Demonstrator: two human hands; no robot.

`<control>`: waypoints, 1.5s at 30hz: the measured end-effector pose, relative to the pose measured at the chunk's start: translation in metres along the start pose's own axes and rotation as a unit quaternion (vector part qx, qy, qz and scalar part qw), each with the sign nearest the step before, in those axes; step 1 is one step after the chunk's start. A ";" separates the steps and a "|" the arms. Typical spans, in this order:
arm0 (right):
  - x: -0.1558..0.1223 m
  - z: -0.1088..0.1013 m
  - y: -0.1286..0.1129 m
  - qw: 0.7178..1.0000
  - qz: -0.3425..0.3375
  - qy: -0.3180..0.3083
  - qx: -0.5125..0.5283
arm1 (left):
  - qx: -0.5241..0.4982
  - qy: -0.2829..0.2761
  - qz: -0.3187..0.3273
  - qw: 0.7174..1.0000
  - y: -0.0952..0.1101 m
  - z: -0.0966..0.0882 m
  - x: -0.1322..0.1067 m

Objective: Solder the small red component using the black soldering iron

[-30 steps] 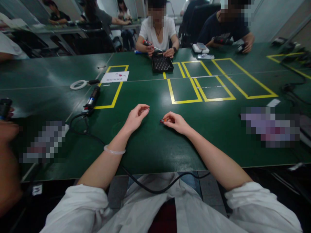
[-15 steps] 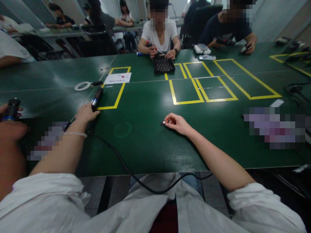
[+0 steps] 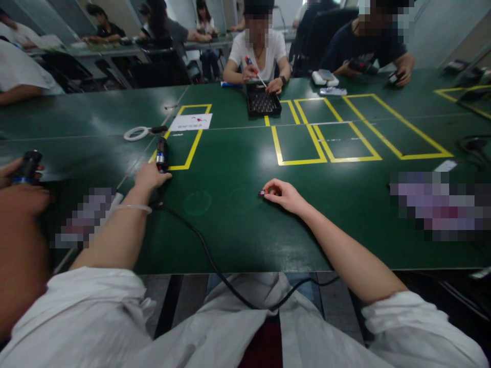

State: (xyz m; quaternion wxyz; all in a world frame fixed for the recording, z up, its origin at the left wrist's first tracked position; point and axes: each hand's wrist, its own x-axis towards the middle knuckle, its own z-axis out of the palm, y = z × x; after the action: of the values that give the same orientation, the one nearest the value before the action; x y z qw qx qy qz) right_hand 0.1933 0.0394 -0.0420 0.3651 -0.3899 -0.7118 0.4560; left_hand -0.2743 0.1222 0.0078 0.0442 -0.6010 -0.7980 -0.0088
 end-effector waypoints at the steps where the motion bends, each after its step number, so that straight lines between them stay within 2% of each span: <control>1: 0.000 0.000 0.000 1.000 0.001 0.003 -0.004 | 0.004 -0.002 -0.004 1.000 0.010 -0.002 -0.007; 3: 0.000 0.000 0.001 1.000 0.004 0.008 -0.009 | 0.012 -0.019 -0.018 1.000 0.032 -0.006 -0.023; 7: 0.000 0.001 0.002 1.000 0.013 0.005 -0.008 | -0.007 -0.006 0.017 1.000 0.079 -0.013 -0.058; 17: 0.001 0.000 0.000 1.000 0.000 0.019 -0.002 | -0.012 0.011 0.196 0.980 0.192 -0.025 -0.143; 22: 0.001 -0.002 0.000 0.997 -0.005 0.066 -0.039 | -0.016 0.019 0.262 0.965 0.232 -0.029 -0.171; 27: 0.001 -0.004 0.001 0.993 -0.007 0.101 -0.066 | -0.014 0.019 0.287 0.958 0.244 -0.031 -0.185; 39: 0.001 0.002 0.003 0.993 -0.041 0.059 -0.089 | -0.013 0.023 0.305 0.952 0.243 -0.032 -0.192; 45: 0.001 0.001 0.003 0.989 -0.063 0.069 -0.113 | -0.016 0.023 0.307 0.951 0.243 -0.031 -0.193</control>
State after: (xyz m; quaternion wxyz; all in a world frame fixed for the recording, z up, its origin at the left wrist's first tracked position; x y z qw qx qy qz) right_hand 0.1928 0.0403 -0.0449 0.3951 -0.4135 -0.7549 0.3211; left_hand 0.0139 0.0024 0.0136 0.0531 -0.8175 -0.5730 -0.0215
